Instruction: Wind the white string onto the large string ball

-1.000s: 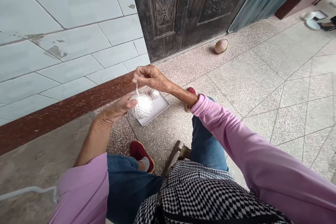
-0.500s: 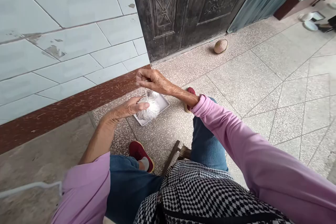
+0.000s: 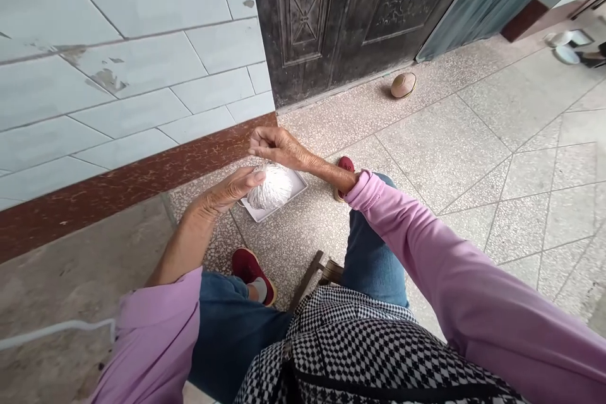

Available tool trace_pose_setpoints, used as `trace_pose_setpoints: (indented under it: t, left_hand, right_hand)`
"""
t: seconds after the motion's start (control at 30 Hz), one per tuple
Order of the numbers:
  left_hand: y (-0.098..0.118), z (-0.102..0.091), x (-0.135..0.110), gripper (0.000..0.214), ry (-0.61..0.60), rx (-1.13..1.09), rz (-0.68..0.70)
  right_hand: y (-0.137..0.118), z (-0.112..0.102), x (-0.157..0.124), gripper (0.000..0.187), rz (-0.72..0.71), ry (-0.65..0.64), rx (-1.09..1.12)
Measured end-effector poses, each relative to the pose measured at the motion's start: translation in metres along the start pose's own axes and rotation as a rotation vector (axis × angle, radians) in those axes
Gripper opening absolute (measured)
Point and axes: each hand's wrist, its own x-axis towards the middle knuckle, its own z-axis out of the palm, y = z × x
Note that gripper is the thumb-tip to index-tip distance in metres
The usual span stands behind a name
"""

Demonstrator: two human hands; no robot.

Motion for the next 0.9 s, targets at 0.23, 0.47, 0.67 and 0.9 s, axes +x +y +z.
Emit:
trace_pose_setpoints:
  t: [0.23, 0.47, 0.67, 0.9]
  left_hand:
    - [-0.012, -0.013, 0.006, 0.087, 0.275, -0.347, 0.186]
    - [-0.003, -0.012, 0.008, 0.091, 0.541, -0.626, 0.379]
    - [0.003, -0.013, 0.014, 0.077, 0.743, -0.723, 0.388]
    - [-0.018, -0.036, 0.018, 0.100, 0.904, -0.337, 0.216]
  right_hand:
    - [-0.002, 0.003, 0.010, 0.046, 0.140, 0.127, 0.000]
    - [-0.019, 0.017, 0.001, 0.052, 0.183, 0.085, -0.034]
    - [-0.010, 0.032, -0.005, 0.039, 0.075, -0.119, -0.100]
    - [-0.009, 0.027, -0.013, 0.034, 0.005, -0.271, 0.023]
